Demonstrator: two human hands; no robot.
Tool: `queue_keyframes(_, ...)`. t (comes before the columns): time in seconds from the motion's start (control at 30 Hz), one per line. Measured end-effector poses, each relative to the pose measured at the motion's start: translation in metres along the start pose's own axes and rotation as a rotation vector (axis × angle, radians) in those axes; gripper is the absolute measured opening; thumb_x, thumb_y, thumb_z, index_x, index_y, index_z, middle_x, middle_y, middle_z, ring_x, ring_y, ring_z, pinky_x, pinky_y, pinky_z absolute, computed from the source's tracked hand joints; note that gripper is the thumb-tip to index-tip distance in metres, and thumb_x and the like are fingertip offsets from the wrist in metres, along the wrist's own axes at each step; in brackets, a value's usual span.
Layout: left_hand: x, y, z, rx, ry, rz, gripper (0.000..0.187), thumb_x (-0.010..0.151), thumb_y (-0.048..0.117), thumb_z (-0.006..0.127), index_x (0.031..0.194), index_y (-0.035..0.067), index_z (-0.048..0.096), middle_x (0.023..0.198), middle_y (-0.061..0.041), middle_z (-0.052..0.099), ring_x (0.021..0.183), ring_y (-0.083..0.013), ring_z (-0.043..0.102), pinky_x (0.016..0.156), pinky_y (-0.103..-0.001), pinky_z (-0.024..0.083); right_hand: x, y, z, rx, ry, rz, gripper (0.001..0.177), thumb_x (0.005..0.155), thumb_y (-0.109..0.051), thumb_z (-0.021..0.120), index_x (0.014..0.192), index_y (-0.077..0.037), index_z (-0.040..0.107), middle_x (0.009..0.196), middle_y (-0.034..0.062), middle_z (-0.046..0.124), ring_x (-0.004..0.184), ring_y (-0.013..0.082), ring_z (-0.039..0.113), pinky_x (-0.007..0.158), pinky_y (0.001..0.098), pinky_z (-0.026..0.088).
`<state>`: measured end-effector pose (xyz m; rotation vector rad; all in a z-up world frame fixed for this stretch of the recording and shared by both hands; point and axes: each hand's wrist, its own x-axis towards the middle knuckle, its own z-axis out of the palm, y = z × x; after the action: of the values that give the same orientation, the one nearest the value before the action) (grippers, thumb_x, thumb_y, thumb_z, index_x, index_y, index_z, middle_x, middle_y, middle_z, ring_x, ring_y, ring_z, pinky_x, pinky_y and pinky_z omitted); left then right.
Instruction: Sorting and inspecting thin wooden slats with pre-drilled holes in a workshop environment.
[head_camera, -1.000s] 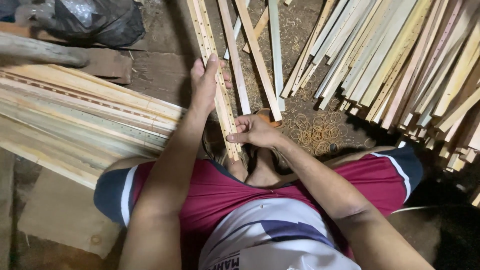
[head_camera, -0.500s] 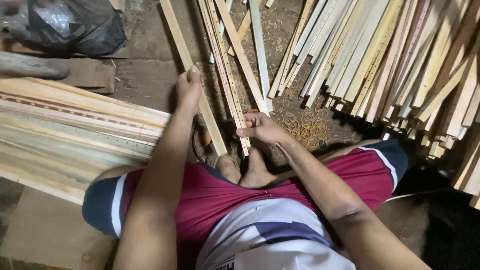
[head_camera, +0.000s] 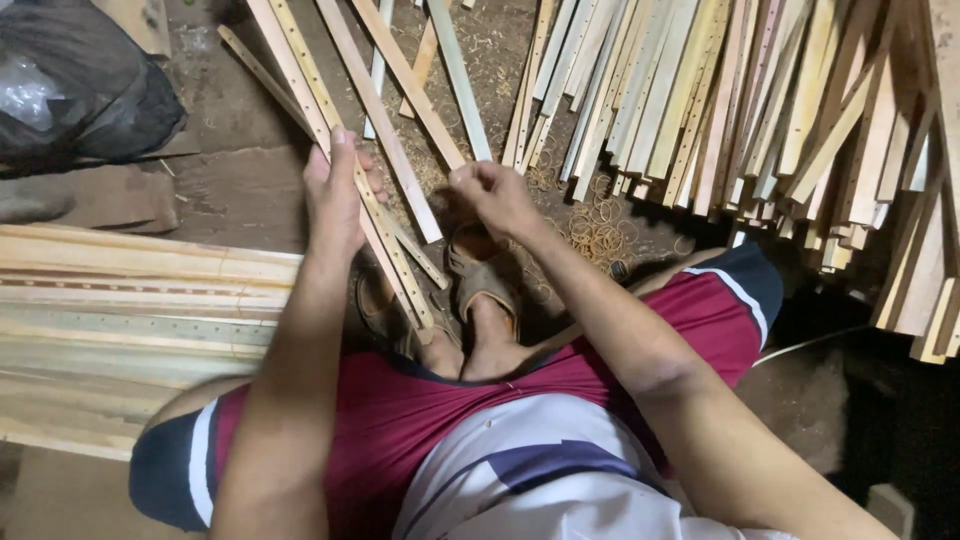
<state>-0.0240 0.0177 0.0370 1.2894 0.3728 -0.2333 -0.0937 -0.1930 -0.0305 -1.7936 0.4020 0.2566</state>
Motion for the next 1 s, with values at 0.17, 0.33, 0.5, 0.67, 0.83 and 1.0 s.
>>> queue_keyframes(0.17,-0.002,0.001,0.005,0.012,0.023,0.000,0.052,0.103,0.047,0.055,0.122,-0.001,0.055,0.079,-0.009,0.057,0.050,-0.0143,0.059,0.038,-0.028,0.057,0.069,0.069,-0.050,-0.436,0.293,0.182,0.057,0.084,-0.065,0.075,0.103,-0.011,0.070,0.089,0.0113,0.073,0.094,0.0332,0.072,0.080,0.0448,0.057)
queue_keyframes(0.33,0.003,-0.004,0.007,0.012,0.019,0.014,0.039,0.103,0.040,0.060,0.114,0.003,0.055,0.080,-0.007,0.058,0.053,-0.0154,0.063,0.042,-0.029,0.061,0.087,0.105,-0.053,-0.548,0.238,0.259,0.045,0.082,-0.047,0.083,0.105,-0.009,0.075,0.095,0.0144,0.076,0.099,0.0379,0.073,0.085,0.0458,0.059)
queue_keyframes(0.5,0.010,-0.006,0.006,-0.010,0.010,0.025,0.039,0.103,0.041,0.059,0.115,0.004,0.054,0.081,-0.008,0.059,0.056,-0.0173,0.066,0.046,-0.032,0.065,0.052,0.078,-0.052,0.122,0.308,0.078,0.007,0.088,-0.012,0.074,0.085,-0.006,0.071,0.061,0.0037,0.065,0.057,0.0161,0.063,0.057,0.0299,0.052)
queue_keyframes(0.67,0.016,-0.011,0.006,0.034,0.054,0.038,0.050,0.103,0.048,0.053,0.128,0.004,0.051,0.089,-0.008,0.060,0.065,-0.0156,0.068,0.055,-0.034,0.069,-0.034,-0.015,-0.026,0.242,0.071,0.015,0.011,0.088,-0.008,0.080,0.093,-0.003,0.071,0.066,0.0048,0.068,0.059,0.0096,0.062,0.060,0.0233,0.051)
queue_keyframes(0.83,0.048,-0.050,-0.015,-0.012,0.080,0.076,0.058,0.104,0.051,0.053,0.134,0.001,0.047,0.093,-0.013,0.060,0.065,-0.0203,0.068,0.055,-0.036,0.068,-0.077,-0.050,0.002,0.204,-0.081,-0.093,0.024,0.086,-0.001,0.080,0.107,0.006,0.072,0.080,0.0107,0.075,0.071,0.0122,0.064,0.070,0.0275,0.054)
queue_keyframes(1.0,-0.016,0.027,0.028,0.148,0.128,-0.026,0.103,0.100,0.069,0.044,0.159,-0.009,0.011,0.160,-0.041,0.017,0.152,-0.0517,0.019,0.122,-0.063,0.018,-0.074,-0.053,0.010,-0.103,-0.118,-0.186,0.024,0.084,-0.012,0.083,0.106,-0.006,0.077,0.079,0.0127,0.075,0.072,0.0197,0.071,0.064,0.0321,0.056)
